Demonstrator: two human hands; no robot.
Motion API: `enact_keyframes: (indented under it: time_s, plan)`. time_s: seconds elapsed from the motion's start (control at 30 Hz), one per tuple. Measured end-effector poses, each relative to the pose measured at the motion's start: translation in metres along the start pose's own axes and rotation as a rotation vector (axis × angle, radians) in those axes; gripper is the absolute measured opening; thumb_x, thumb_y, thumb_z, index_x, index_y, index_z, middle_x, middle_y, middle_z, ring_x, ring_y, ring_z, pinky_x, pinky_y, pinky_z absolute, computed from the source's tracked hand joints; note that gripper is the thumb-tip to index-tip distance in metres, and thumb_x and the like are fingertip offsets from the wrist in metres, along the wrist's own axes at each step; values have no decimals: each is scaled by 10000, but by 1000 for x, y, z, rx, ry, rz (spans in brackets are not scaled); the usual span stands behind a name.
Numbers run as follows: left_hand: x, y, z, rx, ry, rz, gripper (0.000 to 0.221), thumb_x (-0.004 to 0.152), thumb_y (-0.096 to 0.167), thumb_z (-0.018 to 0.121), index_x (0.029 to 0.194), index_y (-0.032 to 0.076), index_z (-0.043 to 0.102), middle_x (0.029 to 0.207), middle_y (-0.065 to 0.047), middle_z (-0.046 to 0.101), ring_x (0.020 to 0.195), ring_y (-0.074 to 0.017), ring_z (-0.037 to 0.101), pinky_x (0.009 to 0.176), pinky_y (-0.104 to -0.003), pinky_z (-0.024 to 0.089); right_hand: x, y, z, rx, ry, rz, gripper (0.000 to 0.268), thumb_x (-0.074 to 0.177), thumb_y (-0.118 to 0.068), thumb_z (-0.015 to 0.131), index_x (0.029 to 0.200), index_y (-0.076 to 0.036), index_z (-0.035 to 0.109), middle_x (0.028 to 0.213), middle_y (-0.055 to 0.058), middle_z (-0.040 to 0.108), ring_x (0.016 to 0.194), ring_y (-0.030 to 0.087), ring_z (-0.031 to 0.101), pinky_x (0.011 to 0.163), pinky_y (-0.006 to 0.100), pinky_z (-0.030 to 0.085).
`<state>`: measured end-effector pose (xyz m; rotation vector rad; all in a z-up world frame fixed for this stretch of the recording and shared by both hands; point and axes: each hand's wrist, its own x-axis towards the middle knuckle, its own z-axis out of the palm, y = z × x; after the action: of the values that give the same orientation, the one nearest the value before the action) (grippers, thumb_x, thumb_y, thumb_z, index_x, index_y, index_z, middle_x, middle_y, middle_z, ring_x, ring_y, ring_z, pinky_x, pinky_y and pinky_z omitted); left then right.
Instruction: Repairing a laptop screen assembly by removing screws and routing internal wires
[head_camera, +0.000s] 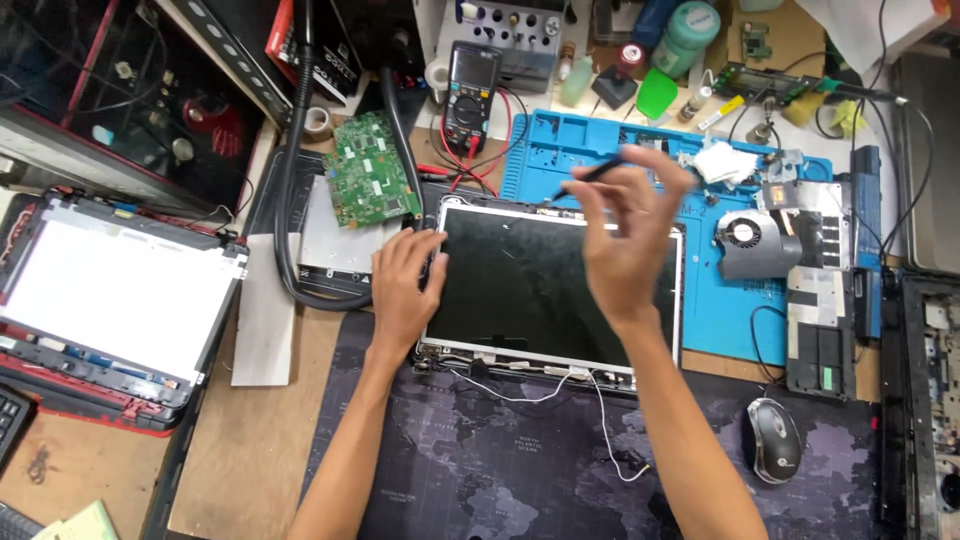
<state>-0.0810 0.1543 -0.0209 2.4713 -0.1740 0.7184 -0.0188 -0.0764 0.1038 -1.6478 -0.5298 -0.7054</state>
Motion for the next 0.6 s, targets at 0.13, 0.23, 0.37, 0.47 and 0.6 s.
enact_keyframes:
  time_s: [0.13,0.23,0.37,0.47,0.6]
  plan:
    - [-2,0,1,96,-33,28,262,1019,321,645,1235,195,722,1249,-50,684,1268,-279,570,1022,-407,401,9,8,41,11,-91,-46,456,993,94,679,1346,-13,410,1000,199,707,953,349,758,838,426,637]
    - [-2,0,0,85,-37,12,258,1023,330,641,1230,201,724,1249,-41,685,1272,-273,567,1024,-399,395,11,20,62,12,-176,-67,408,1016,69,641,1350,-22,425,1063,204,719,971,362,753,848,453,635]
    - [0,0,-2,67,-47,-11,233,1033,314,630,1212,201,728,1235,-23,685,1270,-257,565,1011,-383,393,15,33,80,-15,-257,-88,423,1017,55,644,1373,-63,449,1066,191,714,969,363,754,856,465,635]
    - [1,1,-4,78,-53,-20,222,1040,307,624,1207,203,726,1228,-21,681,1268,-252,563,1000,-380,394,15,39,88,-33,-291,-81,429,1024,45,631,1386,-87,443,1055,173,716,931,343,759,839,461,641]
    - [2,4,-7,64,-76,-44,221,1046,304,616,1206,196,725,1225,-31,679,1271,-259,560,998,-391,395,14,44,93,-52,-326,-64,440,1025,47,624,1396,-102,439,1061,175,716,907,338,761,830,468,635]
